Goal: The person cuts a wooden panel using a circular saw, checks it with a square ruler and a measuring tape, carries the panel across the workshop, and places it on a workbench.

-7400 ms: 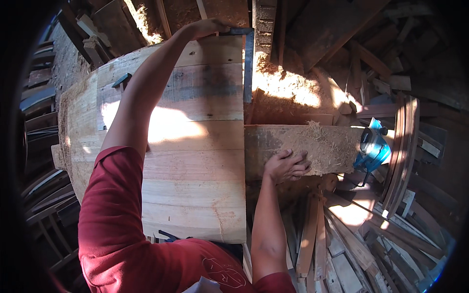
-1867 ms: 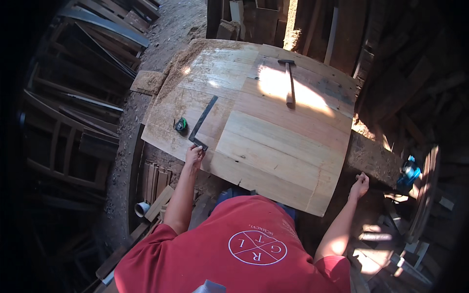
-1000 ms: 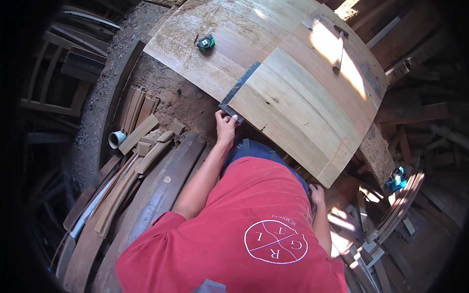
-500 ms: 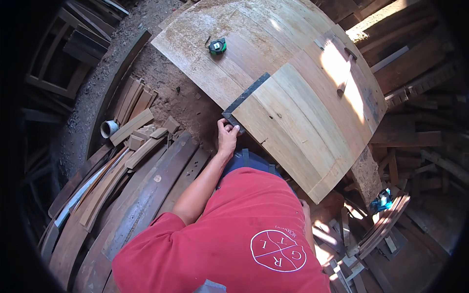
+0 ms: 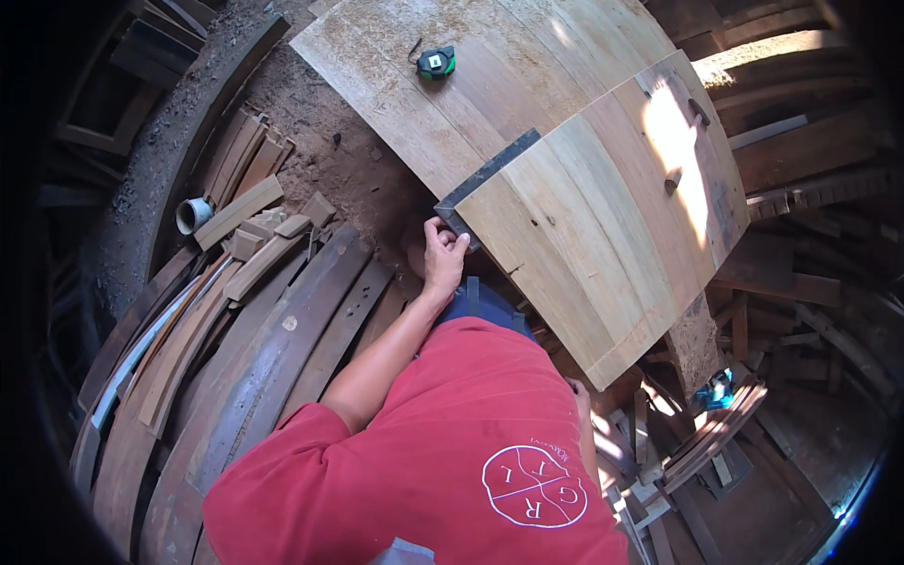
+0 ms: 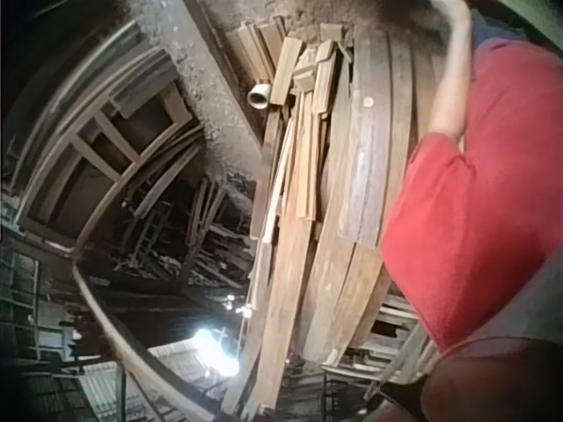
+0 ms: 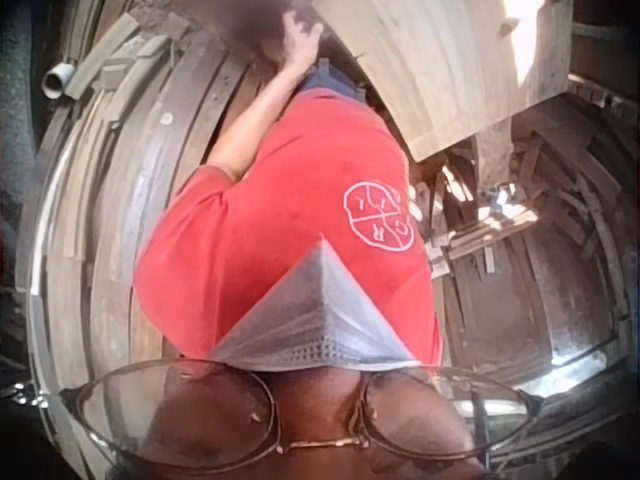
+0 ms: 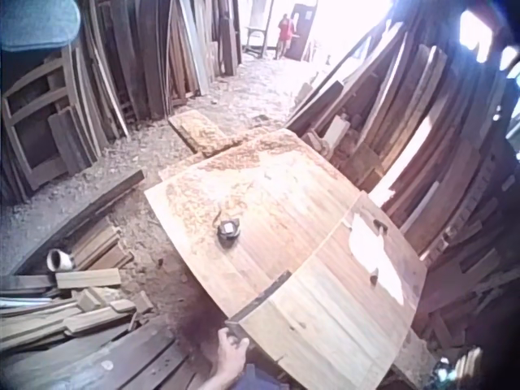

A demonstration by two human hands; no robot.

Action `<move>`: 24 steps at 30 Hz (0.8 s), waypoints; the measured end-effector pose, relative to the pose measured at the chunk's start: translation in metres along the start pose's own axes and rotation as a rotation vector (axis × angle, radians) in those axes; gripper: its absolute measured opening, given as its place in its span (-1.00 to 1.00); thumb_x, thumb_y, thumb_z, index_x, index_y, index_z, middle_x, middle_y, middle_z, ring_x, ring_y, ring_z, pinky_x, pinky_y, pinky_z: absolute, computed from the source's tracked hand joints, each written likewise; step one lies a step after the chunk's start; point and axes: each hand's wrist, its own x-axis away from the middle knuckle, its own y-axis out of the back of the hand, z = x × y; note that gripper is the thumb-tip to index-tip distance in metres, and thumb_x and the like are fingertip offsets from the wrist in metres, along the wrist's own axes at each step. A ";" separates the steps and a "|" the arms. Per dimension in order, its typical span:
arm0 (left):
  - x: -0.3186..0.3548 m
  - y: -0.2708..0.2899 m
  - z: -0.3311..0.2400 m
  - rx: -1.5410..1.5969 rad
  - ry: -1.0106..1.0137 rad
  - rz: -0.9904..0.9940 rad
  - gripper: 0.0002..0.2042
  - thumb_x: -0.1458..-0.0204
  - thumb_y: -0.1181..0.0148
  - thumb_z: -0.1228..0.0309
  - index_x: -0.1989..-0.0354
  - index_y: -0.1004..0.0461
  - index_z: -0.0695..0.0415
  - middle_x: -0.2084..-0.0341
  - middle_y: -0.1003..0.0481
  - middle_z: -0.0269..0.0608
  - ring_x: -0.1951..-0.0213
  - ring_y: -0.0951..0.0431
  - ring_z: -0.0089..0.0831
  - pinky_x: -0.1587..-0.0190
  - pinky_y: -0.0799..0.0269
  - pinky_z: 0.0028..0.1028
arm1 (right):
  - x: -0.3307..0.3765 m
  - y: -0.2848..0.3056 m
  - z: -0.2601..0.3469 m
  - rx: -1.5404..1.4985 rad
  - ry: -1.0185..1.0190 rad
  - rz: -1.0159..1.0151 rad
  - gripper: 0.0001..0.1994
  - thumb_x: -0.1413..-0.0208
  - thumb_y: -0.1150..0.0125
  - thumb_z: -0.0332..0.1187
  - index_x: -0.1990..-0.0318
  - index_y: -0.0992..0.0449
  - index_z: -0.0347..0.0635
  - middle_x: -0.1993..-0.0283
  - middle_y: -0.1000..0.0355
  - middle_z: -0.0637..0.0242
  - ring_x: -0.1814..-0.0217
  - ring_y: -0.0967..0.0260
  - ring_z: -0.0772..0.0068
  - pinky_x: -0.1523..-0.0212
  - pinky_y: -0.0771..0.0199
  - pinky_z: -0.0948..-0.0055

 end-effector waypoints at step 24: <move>0.001 0.002 0.007 -0.083 -0.070 0.054 -0.47 -0.22 -0.17 0.54 -0.29 -0.07 0.18 0.36 -0.54 -0.20 0.31 -0.55 -0.54 0.21 -0.54 -0.51 | -0.010 -0.003 0.002 0.052 0.043 0.042 -0.57 -0.29 -0.21 -0.22 -0.18 -0.49 -0.34 -0.09 -0.55 0.06 -0.12 -0.49 0.28 -0.16 -0.47 0.35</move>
